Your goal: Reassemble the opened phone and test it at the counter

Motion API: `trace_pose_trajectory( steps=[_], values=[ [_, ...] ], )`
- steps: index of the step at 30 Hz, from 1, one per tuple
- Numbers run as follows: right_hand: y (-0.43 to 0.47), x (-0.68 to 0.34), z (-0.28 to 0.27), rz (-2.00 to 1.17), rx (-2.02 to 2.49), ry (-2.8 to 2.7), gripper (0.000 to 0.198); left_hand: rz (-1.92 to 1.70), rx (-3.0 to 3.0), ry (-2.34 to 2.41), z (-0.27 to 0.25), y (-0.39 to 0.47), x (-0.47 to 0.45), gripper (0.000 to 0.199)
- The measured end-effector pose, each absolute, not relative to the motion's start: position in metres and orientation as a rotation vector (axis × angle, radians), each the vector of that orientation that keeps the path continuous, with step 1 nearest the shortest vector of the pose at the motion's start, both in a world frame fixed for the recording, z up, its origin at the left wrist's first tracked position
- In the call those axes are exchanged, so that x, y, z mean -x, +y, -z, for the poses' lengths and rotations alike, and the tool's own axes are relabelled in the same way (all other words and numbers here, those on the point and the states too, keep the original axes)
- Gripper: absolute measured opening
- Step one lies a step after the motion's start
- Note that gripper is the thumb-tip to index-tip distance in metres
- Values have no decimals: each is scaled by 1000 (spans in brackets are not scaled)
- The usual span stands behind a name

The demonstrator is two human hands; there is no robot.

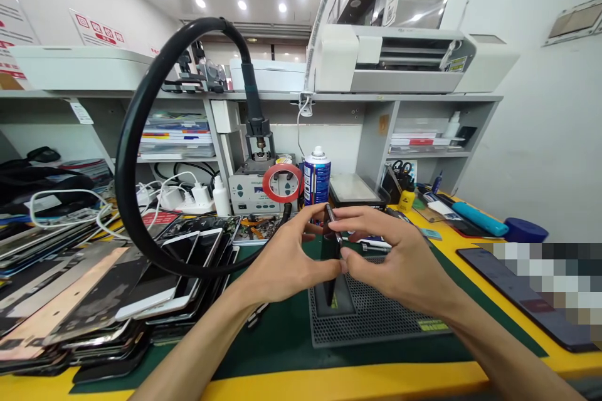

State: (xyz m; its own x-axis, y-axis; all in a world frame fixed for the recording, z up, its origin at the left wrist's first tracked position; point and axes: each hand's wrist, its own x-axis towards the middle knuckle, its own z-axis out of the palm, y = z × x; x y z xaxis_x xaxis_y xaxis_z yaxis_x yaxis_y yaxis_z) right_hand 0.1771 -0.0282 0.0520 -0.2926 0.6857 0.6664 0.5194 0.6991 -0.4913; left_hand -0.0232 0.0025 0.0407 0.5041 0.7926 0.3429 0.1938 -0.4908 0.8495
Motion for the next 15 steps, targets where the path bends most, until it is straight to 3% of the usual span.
trace_pose_trajectory(
  steps=[15],
  values=[
    [-11, -164, -66, -410, 1037, -1908, 32, -830, -1779, 824, -51, 15, 30, 75]
  ],
)
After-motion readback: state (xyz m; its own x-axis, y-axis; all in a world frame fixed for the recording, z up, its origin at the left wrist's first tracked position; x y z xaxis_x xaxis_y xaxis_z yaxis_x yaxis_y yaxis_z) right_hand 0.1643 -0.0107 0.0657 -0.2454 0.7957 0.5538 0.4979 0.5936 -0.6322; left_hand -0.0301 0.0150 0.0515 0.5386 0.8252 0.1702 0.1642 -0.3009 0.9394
